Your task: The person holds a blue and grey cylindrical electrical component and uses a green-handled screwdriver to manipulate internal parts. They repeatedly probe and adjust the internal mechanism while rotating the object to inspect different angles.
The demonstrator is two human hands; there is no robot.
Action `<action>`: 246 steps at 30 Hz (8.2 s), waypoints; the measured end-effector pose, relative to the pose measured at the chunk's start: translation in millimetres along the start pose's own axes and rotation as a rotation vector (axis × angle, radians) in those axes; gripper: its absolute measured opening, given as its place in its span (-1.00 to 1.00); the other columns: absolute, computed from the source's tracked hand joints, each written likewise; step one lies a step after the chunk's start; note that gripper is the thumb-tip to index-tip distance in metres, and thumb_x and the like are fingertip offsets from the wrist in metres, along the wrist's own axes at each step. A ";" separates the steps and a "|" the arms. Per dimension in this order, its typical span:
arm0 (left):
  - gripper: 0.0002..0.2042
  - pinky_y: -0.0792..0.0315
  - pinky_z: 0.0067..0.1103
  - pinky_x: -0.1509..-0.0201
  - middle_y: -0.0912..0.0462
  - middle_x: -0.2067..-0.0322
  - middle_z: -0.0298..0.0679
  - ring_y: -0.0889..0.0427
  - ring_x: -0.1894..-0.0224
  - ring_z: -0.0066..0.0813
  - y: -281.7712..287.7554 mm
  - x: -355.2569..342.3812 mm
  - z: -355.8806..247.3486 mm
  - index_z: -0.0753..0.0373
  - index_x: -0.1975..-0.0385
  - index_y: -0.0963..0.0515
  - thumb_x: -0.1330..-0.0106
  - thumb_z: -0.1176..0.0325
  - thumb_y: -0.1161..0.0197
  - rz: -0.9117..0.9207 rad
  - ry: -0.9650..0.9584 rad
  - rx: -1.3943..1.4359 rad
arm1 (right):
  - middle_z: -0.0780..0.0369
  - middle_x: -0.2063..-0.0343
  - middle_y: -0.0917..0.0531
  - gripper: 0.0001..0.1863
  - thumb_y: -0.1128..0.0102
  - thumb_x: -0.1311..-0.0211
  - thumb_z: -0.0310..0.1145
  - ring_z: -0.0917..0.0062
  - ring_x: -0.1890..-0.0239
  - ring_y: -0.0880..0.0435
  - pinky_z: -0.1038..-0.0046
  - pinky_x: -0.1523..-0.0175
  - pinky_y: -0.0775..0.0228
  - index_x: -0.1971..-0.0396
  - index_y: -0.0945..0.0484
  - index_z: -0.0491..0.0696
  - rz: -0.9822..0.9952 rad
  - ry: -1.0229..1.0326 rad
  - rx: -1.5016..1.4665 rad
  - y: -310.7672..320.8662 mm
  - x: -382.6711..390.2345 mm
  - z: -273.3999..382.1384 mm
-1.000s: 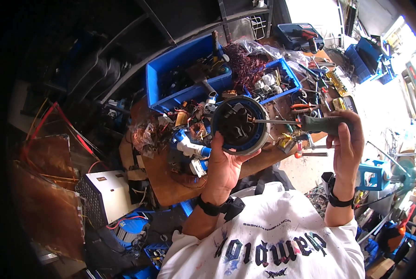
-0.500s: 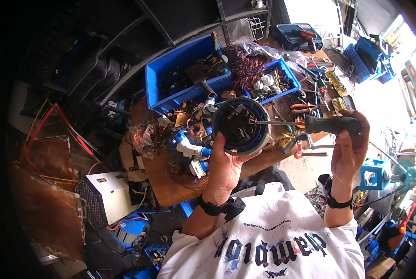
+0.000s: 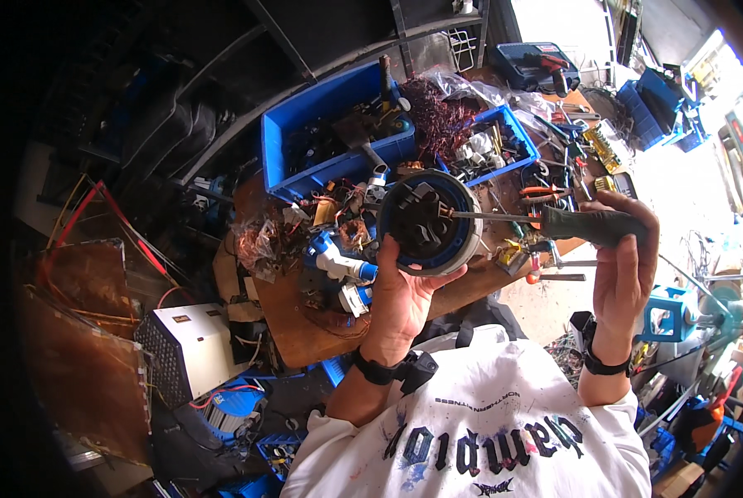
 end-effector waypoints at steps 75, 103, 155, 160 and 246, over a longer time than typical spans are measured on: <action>-0.43 -0.63 -0.34 0.05 -0.54 -0.05 -0.16 -0.60 -0.03 -0.30 -18.5 1.5 22.3 0.19 -0.20 -0.29 -0.39 -0.13 0.10 -0.053 0.012 -0.159 | 0.35 0.54 -0.54 -0.76 -0.40 0.02 -0.47 0.80 0.47 -0.40 0.63 0.37 -0.30 0.33 -0.54 -0.13 0.261 -0.231 0.507 -49.1 -24.1 0.6; -0.41 -0.64 -0.39 0.08 -0.56 -0.02 -0.17 -0.63 0.02 -0.33 -28.8 2.6 28.5 0.23 -0.16 -0.32 -0.38 -0.16 0.10 -0.002 0.041 -0.156 | 0.36 0.55 -0.56 -0.79 -0.34 0.01 -0.52 0.82 0.48 -0.42 0.67 0.37 -0.32 0.33 -0.54 -0.14 0.256 -0.171 0.422 -42.5 -17.1 -6.2; -0.40 -0.61 -0.24 0.00 -0.46 -0.10 -0.07 -0.57 -0.05 -0.19 43.2 -2.6 4.5 0.27 -0.23 -0.22 -0.38 -0.08 0.00 -0.145 0.020 0.089 | 0.40 0.55 -0.56 -0.82 -0.31 -0.06 -0.39 0.80 0.49 -0.45 0.66 0.35 -0.31 0.35 -0.56 -0.12 0.186 -0.552 0.566 -0.4 -50.8 -87.9; -0.40 -0.53 -0.16 -0.10 -0.40 -0.18 -0.13 -0.47 -0.17 -0.19 31.7 -10.2 11.2 0.17 -0.28 -0.18 -0.39 -0.11 0.07 -0.066 0.041 -0.053 | 0.38 0.48 -0.59 -0.82 -0.33 -0.05 -0.47 0.80 0.41 -0.48 0.67 0.28 -0.34 0.33 -0.56 -0.10 0.233 -0.460 0.407 -51.1 -31.8 -56.5; -0.54 -0.42 -0.39 -0.24 -0.47 -0.12 -0.17 -0.49 -0.15 -0.36 1.9 1.6 -38.2 0.27 -0.17 -0.33 -0.40 0.10 -0.06 -0.022 -0.360 -0.058 | 0.20 0.44 -0.52 -0.67 -0.32 0.10 -0.49 0.41 0.42 -0.54 0.48 0.29 -0.35 0.25 -0.52 -0.19 0.488 -0.148 0.699 -9.1 -10.7 5.8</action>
Point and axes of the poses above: each hand's wrist, its own x-axis away from the middle knuckle, its own y-axis out of the back of the hand, z = x × y, the point moved 1 cm from there along -x, towards the middle knuckle
